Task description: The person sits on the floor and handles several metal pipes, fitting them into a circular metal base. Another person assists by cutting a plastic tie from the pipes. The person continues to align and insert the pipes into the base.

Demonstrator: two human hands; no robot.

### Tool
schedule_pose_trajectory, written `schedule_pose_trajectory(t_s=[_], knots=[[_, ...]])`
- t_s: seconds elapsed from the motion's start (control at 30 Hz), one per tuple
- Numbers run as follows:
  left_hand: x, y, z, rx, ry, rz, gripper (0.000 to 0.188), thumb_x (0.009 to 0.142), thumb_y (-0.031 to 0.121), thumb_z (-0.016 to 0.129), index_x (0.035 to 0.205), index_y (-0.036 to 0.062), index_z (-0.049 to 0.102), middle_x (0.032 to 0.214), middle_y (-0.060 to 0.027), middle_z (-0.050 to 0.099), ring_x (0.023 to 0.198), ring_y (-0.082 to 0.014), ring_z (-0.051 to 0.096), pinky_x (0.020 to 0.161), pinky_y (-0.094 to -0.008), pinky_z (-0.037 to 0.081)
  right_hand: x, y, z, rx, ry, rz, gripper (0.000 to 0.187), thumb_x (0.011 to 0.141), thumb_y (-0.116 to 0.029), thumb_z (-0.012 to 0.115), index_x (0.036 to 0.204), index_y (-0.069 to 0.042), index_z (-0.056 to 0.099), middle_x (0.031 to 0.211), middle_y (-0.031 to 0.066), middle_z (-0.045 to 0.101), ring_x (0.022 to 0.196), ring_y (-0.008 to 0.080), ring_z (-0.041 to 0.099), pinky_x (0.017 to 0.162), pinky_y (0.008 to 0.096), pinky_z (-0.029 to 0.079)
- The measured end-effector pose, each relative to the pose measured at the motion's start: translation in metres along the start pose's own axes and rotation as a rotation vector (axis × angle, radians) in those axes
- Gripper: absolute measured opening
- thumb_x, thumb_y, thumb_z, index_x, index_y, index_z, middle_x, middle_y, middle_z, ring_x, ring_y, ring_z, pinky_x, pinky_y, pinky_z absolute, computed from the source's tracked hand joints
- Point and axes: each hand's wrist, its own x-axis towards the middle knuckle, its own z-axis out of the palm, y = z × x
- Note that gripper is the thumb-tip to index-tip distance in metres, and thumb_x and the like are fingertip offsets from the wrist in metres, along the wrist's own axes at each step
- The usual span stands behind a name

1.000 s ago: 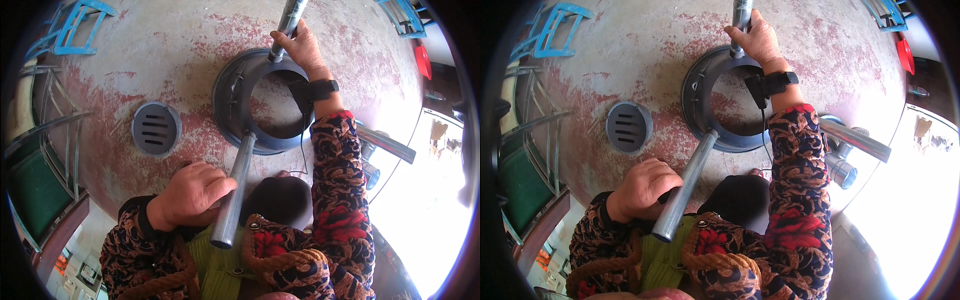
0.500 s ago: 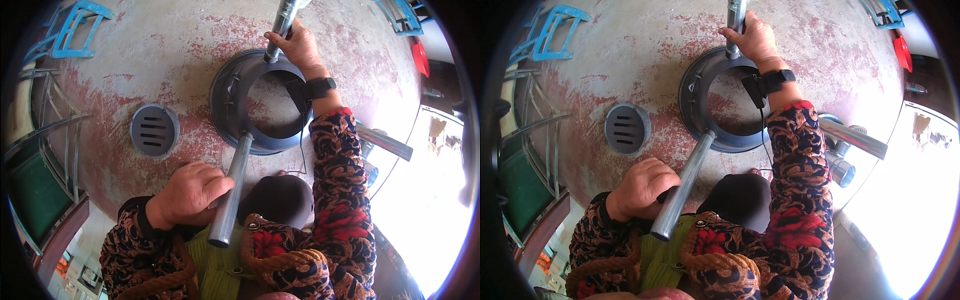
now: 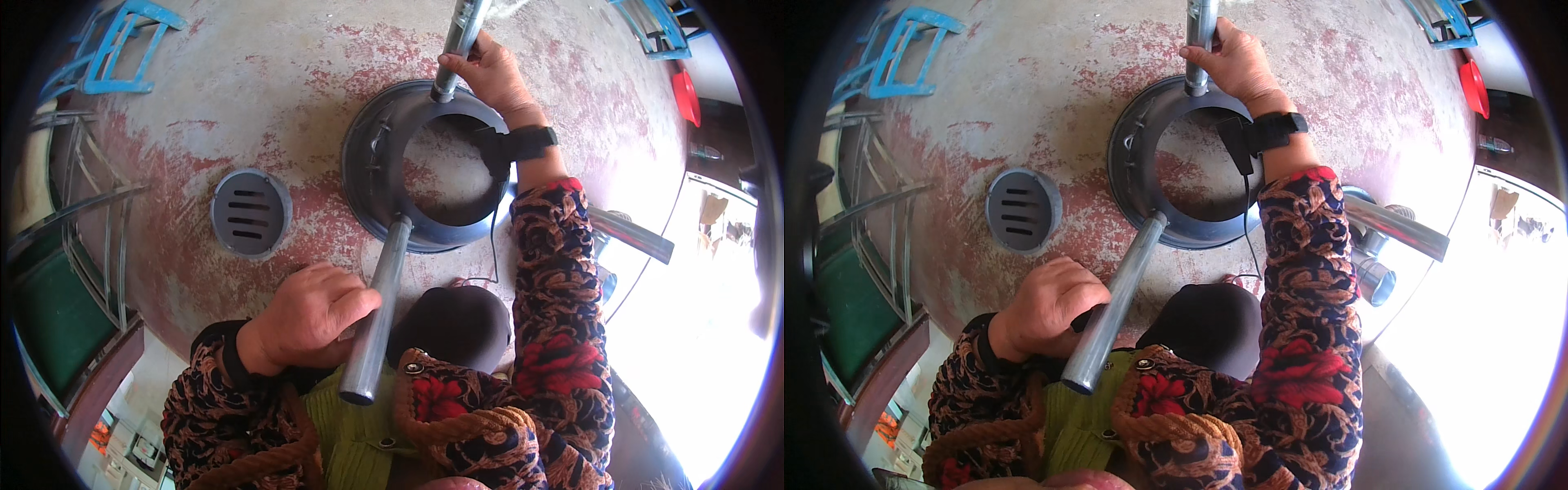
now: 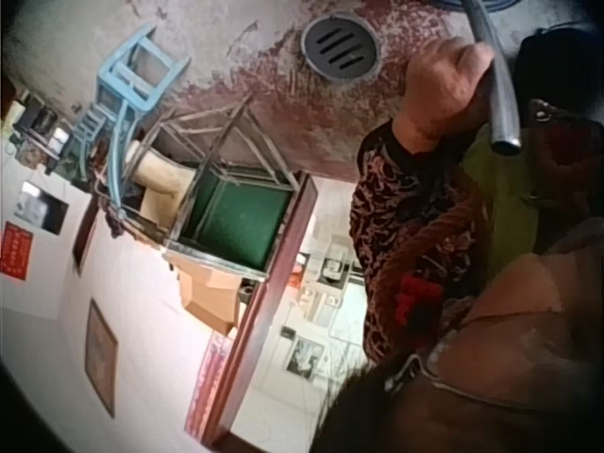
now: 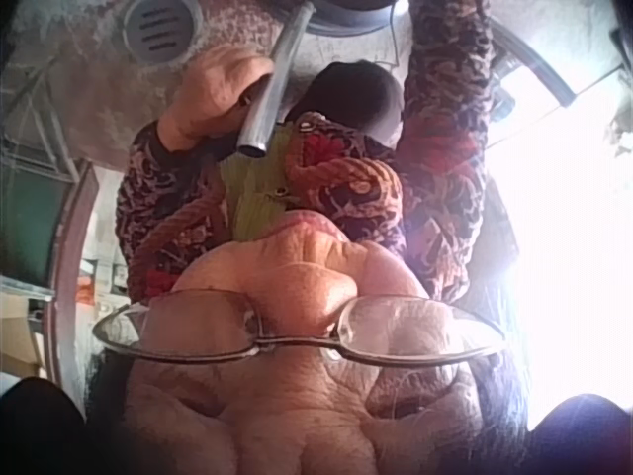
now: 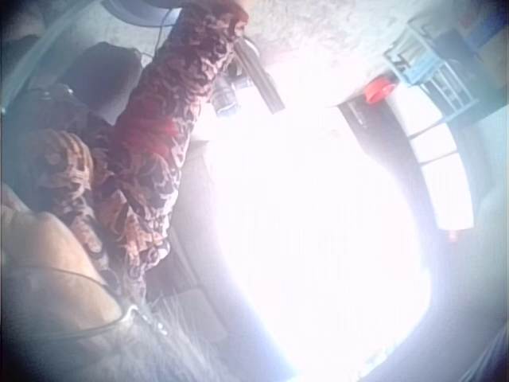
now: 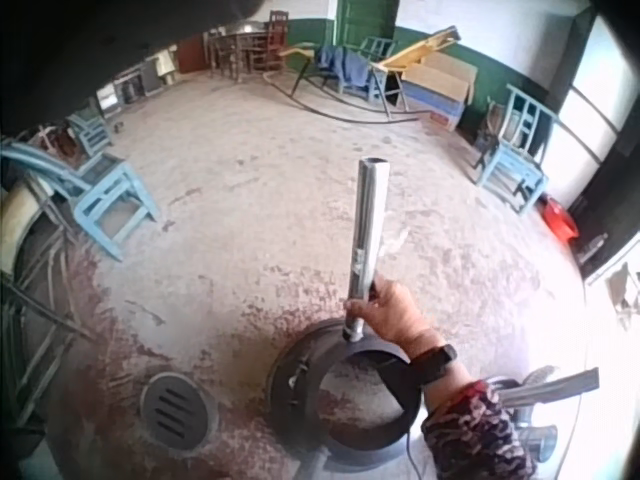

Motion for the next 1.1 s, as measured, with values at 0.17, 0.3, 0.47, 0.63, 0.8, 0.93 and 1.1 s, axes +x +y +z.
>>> schedule_pose_trajectory(t_s=[0.17,0.3,0.47,0.63,0.8,0.93,1.1], knots=[[0.002,0.002,-0.001,0.005,-0.002,0.000,0.031,0.068,0.012,0.078,0.092,0.0080,0.059,0.080,-0.0056,0.063,0.068,-0.0260,0.062,0.062,-0.0364,0.046,-0.004,-0.014,0.011,-0.226,0.199,0.045,0.060,0.072,-0.053,0.082,0.091,-0.001,0.058,0.074,0.0134,0.067,0.071,0.0319,0.069,0.065,0.0392,0.054],[0.002,0.004,-0.001,-0.012,0.002,-0.002,0.029,0.073,0.014,0.073,0.097,0.0086,0.058,0.076,-0.0037,0.055,0.069,-0.0253,0.059,0.062,-0.0372,0.045,-0.001,-0.013,0.014,-0.201,0.182,0.053,0.061,0.073,-0.052,0.082,0.094,0.000,0.058,0.073,0.0137,0.066,0.071,0.0321,0.068,0.066,0.0392,0.054],[-0.002,0.000,0.001,0.001,0.006,-0.004,0.030,0.070,0.012,0.075,0.094,0.0083,0.059,0.079,-0.0051,0.061,0.069,-0.0259,0.061,0.062,-0.0369,0.045,0.002,0.006,0.004,0.150,0.032,-0.107,0.055,0.078,-0.047,0.079,0.099,0.001,0.060,0.083,0.0139,0.068,0.081,0.0238,0.067,0.076,0.0361,0.053],[-0.001,0.001,0.001,0.006,-0.016,-0.002,0.032,0.068,0.013,0.077,0.093,0.0079,0.059,0.081,-0.0059,0.063,0.069,-0.0265,0.062,0.061,-0.0369,0.045,0.001,0.004,0.003,0.067,0.012,-0.012,0.050,0.081,-0.046,0.077,0.098,-0.001,0.063,0.086,0.0158,0.069,0.081,0.0260,0.068,0.074,0.0366,0.053],[0.000,0.004,-0.001,0.014,-0.018,0.004,0.033,0.068,0.014,0.079,0.093,0.0075,0.058,0.080,-0.0063,0.063,0.068,-0.0265,0.062,0.061,-0.0368,0.045,-0.002,-0.011,0.006,-0.157,0.105,0.057,0.056,0.079,-0.050,0.076,0.103,-0.001,0.064,0.087,0.0182,0.069,0.083,0.0307,0.069,0.075,0.0394,0.054],[-0.001,0.002,-0.001,0.019,0.000,0.001,0.034,0.068,0.014,0.079,0.094,0.0072,0.058,0.080,-0.0065,0.063,0.068,-0.0265,0.062,0.061,-0.0367,0.046,0.000,-0.009,-0.005,0.036,-0.022,-0.009,0.041,0.087,-0.034,0.076,0.106,-0.001,0.061,0.093,0.0090,0.068,0.089,0.0174,0.064,0.083,0.0345,0.052],[-0.002,0.003,0.001,0.007,0.017,0.008,0.028,0.072,0.012,0.071,0.097,0.0079,0.058,0.075,-0.0041,0.055,0.067,-0.0257,0.058,0.061,-0.0372,0.045,0.000,-0.003,-0.011,0.293,-0.075,-0.020,0.030,0.091,-0.022,0.072,0.110,0.000,0.064,0.098,0.0054,0.067,0.093,0.0159,0.062,0.087,0.0309,0.051]])
